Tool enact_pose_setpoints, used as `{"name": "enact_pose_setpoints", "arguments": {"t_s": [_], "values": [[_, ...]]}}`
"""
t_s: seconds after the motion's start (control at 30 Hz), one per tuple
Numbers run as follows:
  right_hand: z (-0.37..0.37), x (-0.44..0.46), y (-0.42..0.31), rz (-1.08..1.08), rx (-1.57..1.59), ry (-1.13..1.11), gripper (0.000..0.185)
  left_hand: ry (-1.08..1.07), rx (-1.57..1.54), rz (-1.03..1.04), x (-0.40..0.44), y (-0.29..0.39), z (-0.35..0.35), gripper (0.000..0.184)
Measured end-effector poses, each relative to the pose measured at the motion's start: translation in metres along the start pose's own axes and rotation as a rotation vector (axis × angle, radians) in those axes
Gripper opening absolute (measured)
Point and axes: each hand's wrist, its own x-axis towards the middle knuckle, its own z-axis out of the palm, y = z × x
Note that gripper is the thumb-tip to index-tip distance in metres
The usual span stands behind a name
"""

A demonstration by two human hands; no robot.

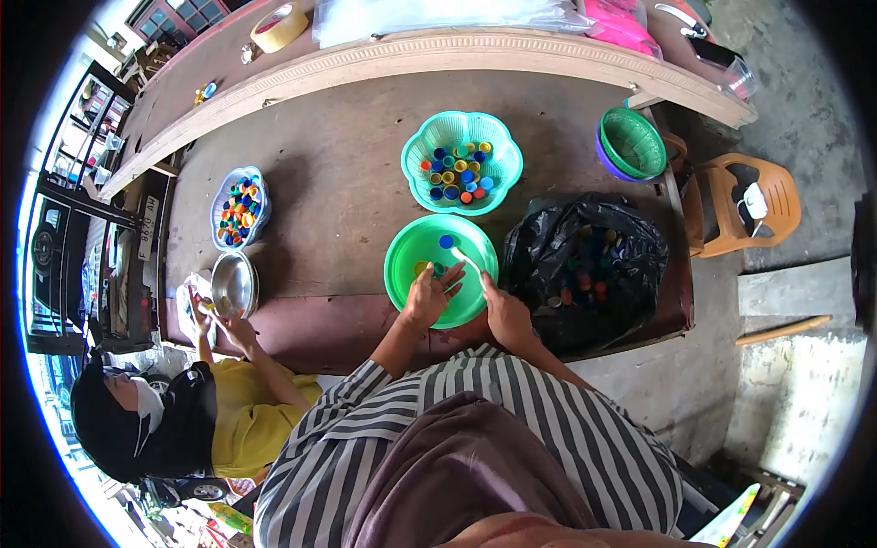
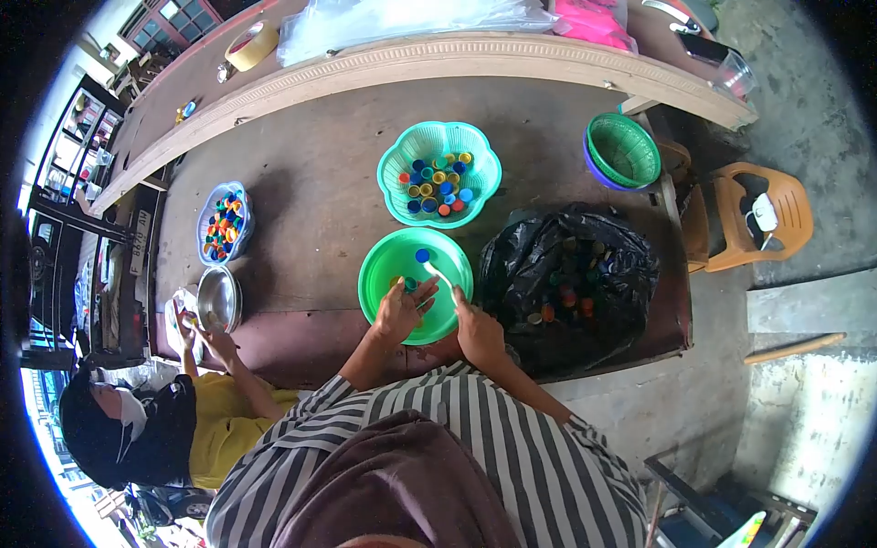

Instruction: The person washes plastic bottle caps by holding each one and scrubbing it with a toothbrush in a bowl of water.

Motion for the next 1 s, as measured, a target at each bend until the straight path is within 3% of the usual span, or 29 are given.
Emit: {"name": "enact_pose_setpoints", "arguments": {"t_s": [0.07,0.3,0.37,0.5,0.57,0.67,0.8,0.9,0.97,1.0], "values": [[-0.008,-0.007,-0.012,-0.163,0.032,-0.041,0.043,0.000,0.001,0.068,-0.001,0.000,0.005,0.028],[-0.012,-0.002,-0.010,-0.039,0.026,0.022,0.044,0.057,0.036,0.013,-0.005,0.000,0.010,0.030],[-0.013,-0.010,-0.020,-0.081,-0.017,-0.196,0.044,0.088,-0.027,0.038,-0.006,0.002,0.017,0.029],[-0.003,-0.002,-0.001,-0.028,-0.111,-0.022,0.044,0.052,-0.018,0.022,-0.001,-0.003,0.002,0.030],[-0.005,-0.008,-0.009,-0.221,0.070,0.035,0.044,-0.028,0.043,0.074,-0.005,-0.004,0.005,0.034],[0.003,-0.011,-0.001,-0.169,0.009,-0.072,0.045,-0.036,0.093,0.086,-0.008,0.000,0.006,0.034],[0.000,-0.006,0.001,-0.090,-0.108,0.042,0.047,-0.045,0.058,0.078,-0.012,-0.005,0.005,0.033],[0.000,-0.014,-0.009,-0.235,0.145,-0.068,0.049,-0.021,0.039,0.113,-0.014,-0.003,0.006,0.031],[-0.007,-0.008,-0.006,0.018,-0.096,-0.157,0.045,-0.045,0.040,0.102,-0.013,-0.005,0.002,0.032],[-0.007,-0.009,-0.004,0.015,-0.101,-0.156,0.045,-0.063,0.043,0.090,-0.015,-0.005,0.004,0.034]]}}
